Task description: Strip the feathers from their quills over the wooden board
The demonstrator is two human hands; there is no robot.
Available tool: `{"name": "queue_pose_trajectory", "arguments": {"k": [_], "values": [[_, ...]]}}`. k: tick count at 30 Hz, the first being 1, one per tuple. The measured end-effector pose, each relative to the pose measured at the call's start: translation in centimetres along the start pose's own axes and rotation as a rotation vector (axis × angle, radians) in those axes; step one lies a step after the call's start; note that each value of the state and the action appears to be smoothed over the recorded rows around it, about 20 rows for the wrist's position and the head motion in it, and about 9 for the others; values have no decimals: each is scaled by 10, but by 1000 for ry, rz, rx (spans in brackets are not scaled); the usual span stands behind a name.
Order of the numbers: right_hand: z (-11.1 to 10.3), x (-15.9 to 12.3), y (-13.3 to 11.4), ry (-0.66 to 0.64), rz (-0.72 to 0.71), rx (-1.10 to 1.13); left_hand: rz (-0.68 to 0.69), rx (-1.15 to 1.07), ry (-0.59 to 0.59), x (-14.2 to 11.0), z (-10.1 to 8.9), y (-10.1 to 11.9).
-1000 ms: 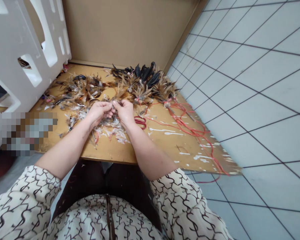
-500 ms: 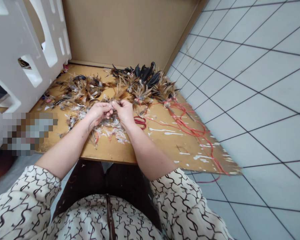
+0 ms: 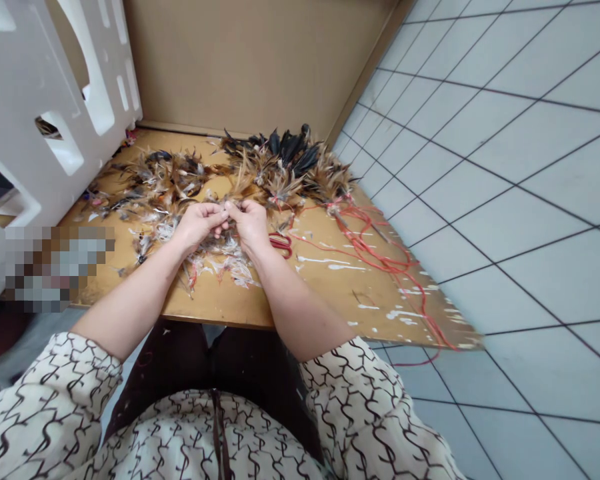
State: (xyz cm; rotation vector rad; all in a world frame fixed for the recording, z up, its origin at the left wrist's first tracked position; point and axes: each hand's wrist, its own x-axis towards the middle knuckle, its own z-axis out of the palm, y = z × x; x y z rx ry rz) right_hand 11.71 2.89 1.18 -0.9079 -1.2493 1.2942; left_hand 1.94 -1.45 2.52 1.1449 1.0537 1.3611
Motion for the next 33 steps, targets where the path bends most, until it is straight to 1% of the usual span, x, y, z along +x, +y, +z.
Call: {"name": "queue_pose_trajectory", "arguments": {"k": [4,10,19,22,27,33], "values": [[0,-2,-2,-32,26,33,-18,-26,-29,0,0,0],[0,-3,-4,-66,35,18,-118,-133,-54,1,-2,-1],[-3,0,0,3,-33,-12,-128,-195,-70,3,-6,0],[-2,0,-2,24,-50,-39,-142,-221,-59,4,-7,-1],[-2,-1,-2,13,-66,-99,-183,-258,-25,4,-6,-1],[-1,-2,-2,-16,-75,-110,-175,-279,-3,3,-4,1]]}}
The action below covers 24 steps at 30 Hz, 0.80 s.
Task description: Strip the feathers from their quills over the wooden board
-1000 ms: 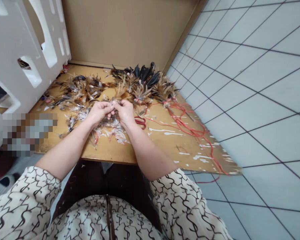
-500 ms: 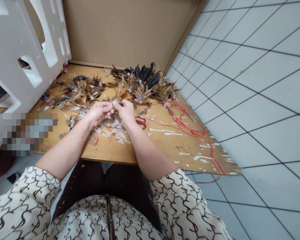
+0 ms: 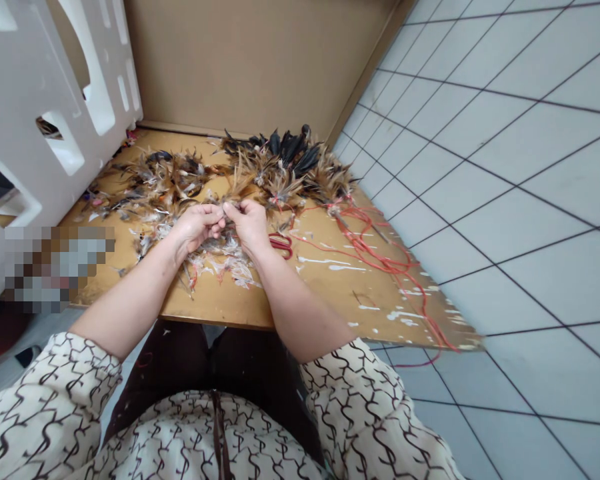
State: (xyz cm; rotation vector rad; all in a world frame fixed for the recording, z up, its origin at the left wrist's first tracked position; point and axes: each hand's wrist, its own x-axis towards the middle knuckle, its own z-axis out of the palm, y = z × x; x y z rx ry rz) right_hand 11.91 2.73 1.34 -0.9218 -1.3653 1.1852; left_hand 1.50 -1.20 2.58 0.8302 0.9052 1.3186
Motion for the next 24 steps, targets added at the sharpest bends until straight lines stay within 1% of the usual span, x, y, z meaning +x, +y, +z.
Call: {"name": "queue_pose_trajectory", "arguments": {"k": [3,6,8,10,13,16,24], "values": [[0,0,0,-38,-2,49,13,-19,13,-1,0,1],[-1,-1,0,-140,34,142,14,-38,17,-1,-2,3],[-2,0,0,-199,61,187,7,-37,-5,-1,-3,4],[-4,0,-1,-222,78,207,-2,-26,-45,-1,-5,4],[-6,1,-1,-233,99,225,-12,-5,-99,0,-7,3],[-6,2,-2,-233,110,239,-10,12,-126,0,-9,2],[-6,3,-4,-138,79,197,42,68,-135,-1,-8,1]]}}
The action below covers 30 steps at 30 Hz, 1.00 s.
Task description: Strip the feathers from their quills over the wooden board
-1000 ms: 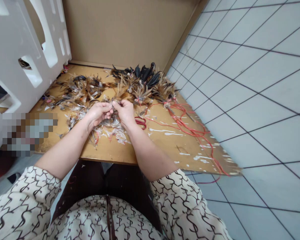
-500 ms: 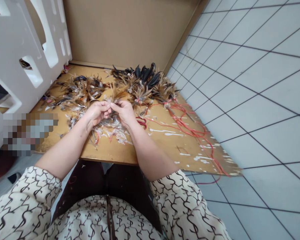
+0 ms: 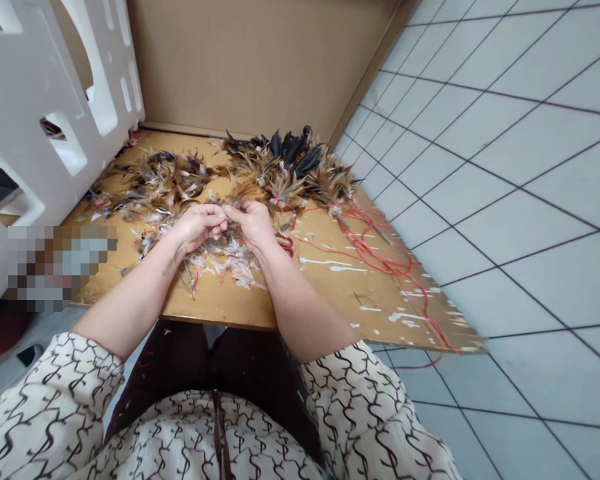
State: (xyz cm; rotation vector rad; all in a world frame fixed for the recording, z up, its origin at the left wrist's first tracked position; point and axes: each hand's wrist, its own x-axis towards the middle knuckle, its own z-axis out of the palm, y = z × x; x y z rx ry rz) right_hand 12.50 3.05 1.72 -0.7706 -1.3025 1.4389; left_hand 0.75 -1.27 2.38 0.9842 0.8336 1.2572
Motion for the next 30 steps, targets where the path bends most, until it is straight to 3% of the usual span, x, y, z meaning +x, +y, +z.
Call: {"name": "queue_pose_trajectory", "arguments": {"k": [6,13,23,30], "values": [[0,1,-1,41,14,17,66,14,13,-2,4,0],[2,0,2,-27,73,72,90,38,79,-1,5,-2],[2,-4,-3,-109,58,71,35,-8,88,-1,5,1],[1,-2,-3,-67,51,32,-21,-27,46,-3,6,5]]}}
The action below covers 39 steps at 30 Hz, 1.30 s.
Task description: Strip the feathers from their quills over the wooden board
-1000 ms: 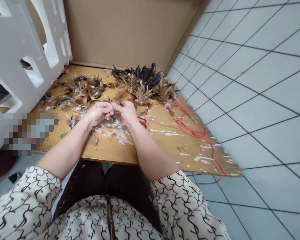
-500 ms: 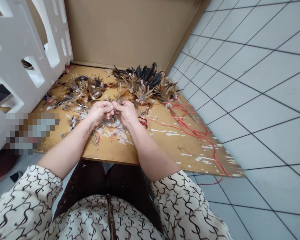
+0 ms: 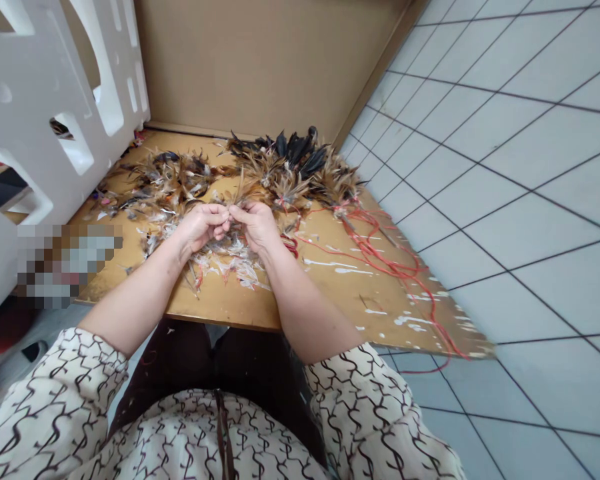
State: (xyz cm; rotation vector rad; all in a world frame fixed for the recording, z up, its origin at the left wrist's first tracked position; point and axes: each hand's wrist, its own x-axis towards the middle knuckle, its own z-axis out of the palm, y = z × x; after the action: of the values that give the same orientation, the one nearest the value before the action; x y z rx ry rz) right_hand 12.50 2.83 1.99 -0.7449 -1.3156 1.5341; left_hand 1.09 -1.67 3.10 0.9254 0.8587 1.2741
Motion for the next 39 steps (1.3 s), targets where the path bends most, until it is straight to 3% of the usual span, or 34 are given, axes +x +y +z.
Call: {"name": "queue_pose_trajectory", "arguments": {"k": [4,10,25,39], "values": [[1,0,-2,26,-20,-13,-19,-1,-29,1,-1,-1],[2,0,-5,63,-16,-12,3,-5,23,3,-2,-5],[3,-2,-5,-10,7,4,-15,-49,45,5,-7,-6],[-2,1,3,18,-65,-55,77,113,42,2,-4,-5]]}}
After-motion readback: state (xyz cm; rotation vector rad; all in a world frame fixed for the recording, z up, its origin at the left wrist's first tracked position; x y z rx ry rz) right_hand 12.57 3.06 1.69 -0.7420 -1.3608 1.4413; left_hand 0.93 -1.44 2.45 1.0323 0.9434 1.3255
